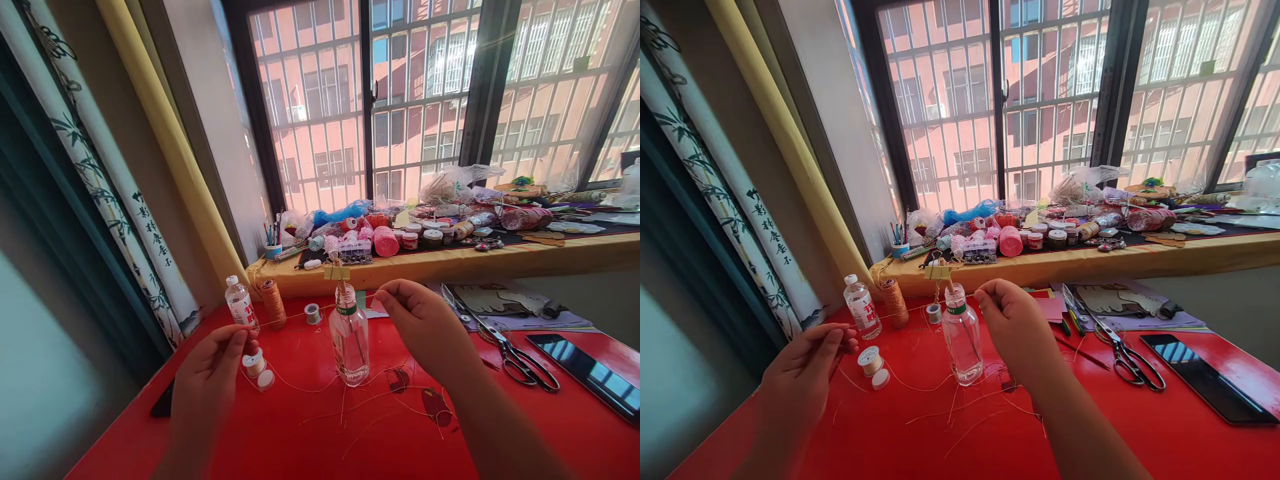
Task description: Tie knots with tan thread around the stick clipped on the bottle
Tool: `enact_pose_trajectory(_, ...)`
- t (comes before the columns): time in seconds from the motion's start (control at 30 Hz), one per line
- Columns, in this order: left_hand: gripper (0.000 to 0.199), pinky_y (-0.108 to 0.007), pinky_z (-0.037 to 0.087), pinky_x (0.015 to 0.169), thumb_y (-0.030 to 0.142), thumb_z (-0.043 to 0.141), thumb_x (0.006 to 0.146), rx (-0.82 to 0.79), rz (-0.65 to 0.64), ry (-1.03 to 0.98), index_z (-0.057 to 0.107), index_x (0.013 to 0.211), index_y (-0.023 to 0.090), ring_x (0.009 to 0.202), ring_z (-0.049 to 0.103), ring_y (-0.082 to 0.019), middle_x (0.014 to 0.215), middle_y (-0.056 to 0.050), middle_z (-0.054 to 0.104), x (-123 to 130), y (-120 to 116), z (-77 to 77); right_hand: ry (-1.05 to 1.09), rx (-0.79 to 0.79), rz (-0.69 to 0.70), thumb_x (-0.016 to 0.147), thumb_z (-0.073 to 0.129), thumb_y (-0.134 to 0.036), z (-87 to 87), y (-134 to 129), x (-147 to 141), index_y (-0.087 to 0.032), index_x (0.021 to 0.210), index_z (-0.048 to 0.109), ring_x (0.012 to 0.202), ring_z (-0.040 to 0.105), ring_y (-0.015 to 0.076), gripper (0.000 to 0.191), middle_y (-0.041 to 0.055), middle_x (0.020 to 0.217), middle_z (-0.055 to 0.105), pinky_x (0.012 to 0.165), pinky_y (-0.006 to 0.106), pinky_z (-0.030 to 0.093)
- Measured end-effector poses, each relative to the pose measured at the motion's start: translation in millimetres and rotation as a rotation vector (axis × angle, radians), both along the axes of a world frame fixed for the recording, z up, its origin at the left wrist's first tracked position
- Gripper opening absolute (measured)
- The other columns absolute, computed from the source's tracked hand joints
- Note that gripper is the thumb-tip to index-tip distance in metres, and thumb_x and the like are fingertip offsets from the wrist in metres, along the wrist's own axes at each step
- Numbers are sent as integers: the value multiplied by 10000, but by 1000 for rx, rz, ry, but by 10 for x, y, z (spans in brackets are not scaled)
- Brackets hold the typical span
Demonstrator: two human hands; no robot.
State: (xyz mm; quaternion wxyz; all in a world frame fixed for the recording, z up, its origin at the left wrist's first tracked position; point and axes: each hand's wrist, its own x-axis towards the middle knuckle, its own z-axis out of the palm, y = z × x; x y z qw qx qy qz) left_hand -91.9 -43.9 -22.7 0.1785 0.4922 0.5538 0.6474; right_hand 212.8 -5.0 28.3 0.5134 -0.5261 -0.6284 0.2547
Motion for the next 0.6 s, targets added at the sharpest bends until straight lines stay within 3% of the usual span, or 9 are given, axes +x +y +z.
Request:
enact_pose_trajectory(0.1, 321, -271, 589, 707, 540, 747, 891, -4, -8, -7, 758, 983, 232, 865, 706, -210, 896, -36, 749, 11, -38, -54, -18, 12, -10, 922, 565, -460, -14, 12, 0, -224, 780, 648, 539, 437, 138, 288, -26, 620, 549, 477, 245, 334)
enact_pose_trajectory(0.23, 275, -281, 568, 702, 499, 742, 896, -79, -109, -30, 738, 941, 228, 856, 673, -216, 896, -40, 722, 40, -53, -118, 27, -1, 4, 922, 561, -487, -1, -13, 4, -231, 806, 625, 483, 359, 122, 289, -55, 583, 463, 442, 247, 300)
enact_pose_trajectory(0.37, 227, -304, 548, 674, 441, 715, 912, -73, -369, -110, 723, 831, 230, 744, 626, -197, 831, -29, 676, 23, -4, -138, 52, -23, 78, 913, 570, -470, 18, -52, 7, -228, 787, 602, 493, 338, 116, 274, -55, 605, 455, 443, 244, 276)
enact_pose_trajectory(0.5, 454, -328, 533, 680, 553, 660, 926, -111, -729, 28, 728, 654, 196, 734, 625, -212, 827, -83, 700, 53, 62, -78, 71, -101, 178, 933, 556, -513, 27, -75, -1, -228, 778, 573, 513, 320, 115, 324, -61, 603, 404, 458, 238, 258)
enact_pose_trajectory(0.53, 509, -331, 537, 699, 592, 631, 936, -123, -760, 74, 736, 640, 191, 749, 637, -217, 840, -97, 714, 92, 86, -55, 76, -122, 199, 935, 551, -539, 29, -77, -6, -228, 789, 576, 511, 314, 116, 345, -64, 599, 391, 456, 238, 252)
enact_pose_trajectory(0.6, 521, -294, 523, 666, 601, 635, 938, -161, -686, 110, 720, 635, 186, 728, 641, -195, 827, -94, 734, 209, 148, -6, 71, -144, 225, 933, 550, -582, 30, -79, -20, -226, 817, 595, 512, 317, 116, 378, -60, 611, 406, 457, 239, 254)
